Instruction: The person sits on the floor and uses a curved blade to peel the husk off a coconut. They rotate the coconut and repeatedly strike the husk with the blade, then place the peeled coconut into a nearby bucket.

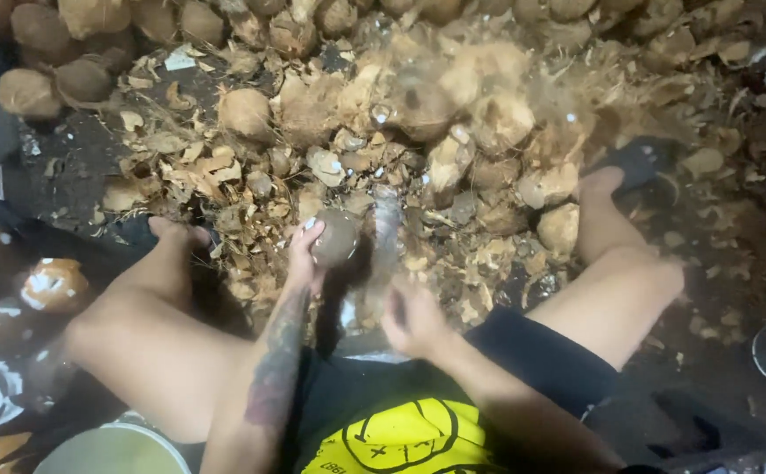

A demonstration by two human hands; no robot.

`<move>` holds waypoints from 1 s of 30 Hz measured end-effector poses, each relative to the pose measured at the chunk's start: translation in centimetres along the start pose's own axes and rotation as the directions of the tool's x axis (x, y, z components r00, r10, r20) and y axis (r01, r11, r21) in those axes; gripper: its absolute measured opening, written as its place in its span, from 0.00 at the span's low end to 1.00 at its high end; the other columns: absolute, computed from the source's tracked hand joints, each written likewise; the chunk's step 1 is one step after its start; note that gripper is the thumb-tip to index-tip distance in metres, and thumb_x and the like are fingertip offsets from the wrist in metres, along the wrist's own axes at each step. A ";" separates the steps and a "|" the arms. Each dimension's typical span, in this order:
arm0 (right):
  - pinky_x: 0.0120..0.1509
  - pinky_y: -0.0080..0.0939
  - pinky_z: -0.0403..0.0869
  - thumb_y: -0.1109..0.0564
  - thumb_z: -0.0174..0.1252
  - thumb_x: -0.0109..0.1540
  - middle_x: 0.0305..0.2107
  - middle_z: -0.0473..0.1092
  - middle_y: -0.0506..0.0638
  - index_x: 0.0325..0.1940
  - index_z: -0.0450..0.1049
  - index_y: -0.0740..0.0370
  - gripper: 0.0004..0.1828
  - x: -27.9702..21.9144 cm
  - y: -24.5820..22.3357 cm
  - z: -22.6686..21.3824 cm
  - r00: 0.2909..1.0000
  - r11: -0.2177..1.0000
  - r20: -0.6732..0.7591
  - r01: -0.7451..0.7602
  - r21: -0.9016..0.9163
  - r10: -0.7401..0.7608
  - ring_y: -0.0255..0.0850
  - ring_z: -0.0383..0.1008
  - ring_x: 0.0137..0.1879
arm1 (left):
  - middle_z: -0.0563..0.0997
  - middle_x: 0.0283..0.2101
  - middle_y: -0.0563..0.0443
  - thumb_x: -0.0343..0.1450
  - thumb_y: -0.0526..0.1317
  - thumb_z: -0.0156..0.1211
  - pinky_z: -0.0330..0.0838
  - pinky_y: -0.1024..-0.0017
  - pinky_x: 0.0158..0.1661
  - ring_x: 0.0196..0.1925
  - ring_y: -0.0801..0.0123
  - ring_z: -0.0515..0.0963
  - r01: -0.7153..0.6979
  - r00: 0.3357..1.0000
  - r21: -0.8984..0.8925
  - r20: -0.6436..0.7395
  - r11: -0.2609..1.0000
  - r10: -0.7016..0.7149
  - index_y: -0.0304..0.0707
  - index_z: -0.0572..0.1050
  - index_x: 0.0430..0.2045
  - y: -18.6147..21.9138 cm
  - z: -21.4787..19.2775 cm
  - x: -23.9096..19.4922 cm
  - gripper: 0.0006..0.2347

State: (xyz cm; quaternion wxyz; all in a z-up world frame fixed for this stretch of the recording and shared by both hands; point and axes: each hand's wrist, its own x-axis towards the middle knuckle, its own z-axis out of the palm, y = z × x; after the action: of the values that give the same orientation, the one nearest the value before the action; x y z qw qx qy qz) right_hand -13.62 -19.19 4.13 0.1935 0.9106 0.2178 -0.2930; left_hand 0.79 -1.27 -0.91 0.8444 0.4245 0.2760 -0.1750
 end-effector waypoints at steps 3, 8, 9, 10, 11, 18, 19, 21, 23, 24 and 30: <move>0.16 0.52 0.73 0.55 0.56 0.63 0.15 0.74 0.61 0.44 0.70 0.67 0.12 0.8 -0.1 2.2 0.969 -0.206 0.219 -0.192 0.960 0.115 0.54 0.77 0.16 | 0.84 0.44 0.45 0.64 0.43 0.74 0.84 0.59 0.43 0.42 0.59 0.85 -0.068 0.996 0.021 0.063 0.997 0.066 0.48 0.79 0.49 1.9 1.8 -1.8 0.19; 0.14 0.44 0.69 0.60 0.54 0.67 0.06 0.67 0.56 0.31 0.73 0.62 0.10 -1.4 1.4 -0.8 0.931 -0.368 -0.039 0.182 0.912 0.363 0.48 0.72 0.10 | 0.87 0.48 0.43 0.63 0.50 0.68 0.85 0.53 0.49 0.47 0.51 0.89 0.049 0.993 -0.240 0.114 0.969 -0.022 0.46 0.83 0.45 5.1 4.0 -5.3 0.19; 0.14 0.44 0.69 0.60 0.54 0.67 0.06 0.67 0.56 0.31 0.73 0.62 0.10 -2.1 1.4 -1.6 0.936 -0.366 -0.033 0.169 0.915 0.350 0.48 0.72 0.10 | 0.87 0.48 0.43 0.63 0.50 0.68 0.85 0.53 0.49 0.47 0.51 0.89 0.051 0.994 -0.250 0.102 0.967 -0.026 0.46 0.83 0.45 4.1 3.0 -4.6 0.19; 0.19 0.42 0.69 0.59 0.57 0.65 0.09 0.69 0.56 0.32 0.75 0.64 0.08 -2.3 1.6 -2.7 0.848 -0.130 -0.196 0.294 0.947 0.492 0.48 0.73 0.15 | 0.87 0.47 0.42 0.64 0.49 0.69 0.85 0.51 0.46 0.45 0.52 0.89 0.065 0.992 -0.213 0.122 0.975 -0.039 0.44 0.83 0.45 3.6 2.3 -3.4 0.18; 0.25 0.39 0.68 0.59 0.59 0.63 0.13 0.70 0.56 0.33 0.76 0.65 0.07 -2.5 1.9 -3.9 0.723 0.124 -0.374 0.375 0.918 0.580 0.47 0.74 0.20 | 0.87 0.46 0.40 0.65 0.49 0.71 0.86 0.50 0.43 0.43 0.52 0.89 0.078 0.988 -0.175 0.142 0.981 -0.053 0.42 0.82 0.44 3.2 1.6 -2.3 0.17; 0.79 0.53 0.63 0.42 0.72 0.46 0.65 0.70 0.66 0.74 0.68 0.68 0.55 5.1 -2.8 8.0 0.654 0.653 -0.624 0.254 0.713 0.428 0.60 0.72 0.68 | 0.87 0.45 0.38 0.64 0.55 0.74 0.87 0.48 0.41 0.43 0.46 0.89 0.151 0.984 -0.245 -0.057 0.958 -0.170 0.42 0.82 0.42 1.3 1.4 -2.2 0.21; 0.78 0.53 0.66 0.49 0.64 0.52 0.63 0.72 0.65 0.70 0.71 0.66 0.43 1.4 -2.0 2.0 0.869 0.392 -0.262 0.087 0.916 0.419 0.57 0.72 0.69 | 0.87 0.45 0.39 0.64 0.54 0.75 0.86 0.50 0.42 0.44 0.48 0.89 0.118 0.988 -0.237 -0.065 0.964 -0.137 0.42 0.81 0.43 1.6 1.7 -2.6 0.21; 0.77 0.52 0.68 0.56 0.57 0.57 0.60 0.74 0.64 0.67 0.73 0.65 0.33 -1.6 -0.2 -2.3 0.953 0.138 0.113 -0.157 0.978 0.282 0.55 0.73 0.69 | 0.87 0.46 0.40 0.63 0.53 0.76 0.86 0.52 0.42 0.44 0.49 0.89 0.070 0.994 -0.232 -0.068 0.970 -0.088 0.43 0.81 0.43 2.7 2.6 -3.1 0.21; 0.37 0.54 0.79 0.45 0.53 0.57 0.19 0.79 0.60 0.18 0.82 0.61 0.23 1.3 0.2 0.7 0.930 -0.030 0.277 -0.278 0.960 0.242 0.56 0.83 0.28 | 0.87 0.44 0.40 0.63 0.49 0.76 0.86 0.48 0.40 0.44 0.46 0.89 0.090 0.996 -0.260 -0.001 0.961 -0.094 0.45 0.82 0.40 3.7 3.0 -3.7 0.16; 0.37 0.54 0.79 0.45 0.53 0.57 0.19 0.79 0.60 0.18 0.82 0.61 0.23 2.5 0.7 1.1 0.929 -0.030 0.281 -0.283 0.959 0.239 0.56 0.83 0.28 | 0.87 0.44 0.40 0.63 0.49 0.76 0.86 0.48 0.40 0.44 0.46 0.89 0.093 0.995 -0.262 -0.005 0.961 -0.098 0.45 0.82 0.40 3.9 2.8 -3.4 0.16; 0.70 0.61 0.74 0.54 0.66 0.57 0.63 0.71 0.64 0.73 0.62 0.57 0.40 9.9 2.8 7.2 0.866 0.000 0.219 -0.245 0.969 0.449 0.59 0.73 0.70 | 0.86 0.49 0.39 0.63 0.51 0.74 0.85 0.45 0.45 0.48 0.46 0.88 0.095 0.993 -0.212 0.095 0.973 -0.076 0.42 0.81 0.47 4.2 2.5 -2.6 0.21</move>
State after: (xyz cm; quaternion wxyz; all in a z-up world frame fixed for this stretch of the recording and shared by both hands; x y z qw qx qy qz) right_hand -8.18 -22.13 -6.77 -0.4118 0.8446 -0.2512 -0.2324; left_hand 1.78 -0.66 4.52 0.8883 0.3100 0.2749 -0.1982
